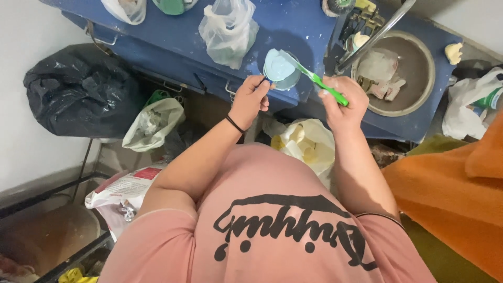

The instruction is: Mixing blue dental stone material in a bowl and applying it to a dental impression tray using a spatula.

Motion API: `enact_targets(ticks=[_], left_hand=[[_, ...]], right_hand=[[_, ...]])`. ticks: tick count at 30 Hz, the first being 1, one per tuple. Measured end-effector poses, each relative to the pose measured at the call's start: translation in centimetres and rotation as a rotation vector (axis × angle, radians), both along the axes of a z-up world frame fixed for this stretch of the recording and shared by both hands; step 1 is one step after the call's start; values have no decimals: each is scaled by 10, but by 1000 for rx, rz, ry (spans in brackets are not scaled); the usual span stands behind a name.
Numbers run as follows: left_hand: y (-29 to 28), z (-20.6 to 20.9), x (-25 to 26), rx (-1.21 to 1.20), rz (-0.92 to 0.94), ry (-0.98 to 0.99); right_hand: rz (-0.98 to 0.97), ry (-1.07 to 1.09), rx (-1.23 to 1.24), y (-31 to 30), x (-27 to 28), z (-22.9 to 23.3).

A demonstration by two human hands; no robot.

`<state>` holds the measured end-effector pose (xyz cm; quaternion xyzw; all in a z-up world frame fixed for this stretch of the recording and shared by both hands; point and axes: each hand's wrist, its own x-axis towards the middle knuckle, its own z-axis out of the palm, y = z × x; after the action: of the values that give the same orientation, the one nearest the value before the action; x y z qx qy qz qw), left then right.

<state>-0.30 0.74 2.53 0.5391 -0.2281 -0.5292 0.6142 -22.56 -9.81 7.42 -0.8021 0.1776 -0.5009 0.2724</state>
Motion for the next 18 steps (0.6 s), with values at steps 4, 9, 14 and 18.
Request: enact_targets(ticks=[4, 9, 14, 18], left_hand=[[0, 2, 2, 16, 7, 14], [3, 9, 1, 17, 21, 35], [-3, 3, 3, 38, 18, 69], [-2, -6, 3, 52, 18, 66]], right_hand=[[-26, -27, 10, 0, -6, -12], [-55, -62, 56, 4, -17, -29], [-39, -67, 51, 1, -16, -27], [-30, -89, 66, 5, -8, -23]])
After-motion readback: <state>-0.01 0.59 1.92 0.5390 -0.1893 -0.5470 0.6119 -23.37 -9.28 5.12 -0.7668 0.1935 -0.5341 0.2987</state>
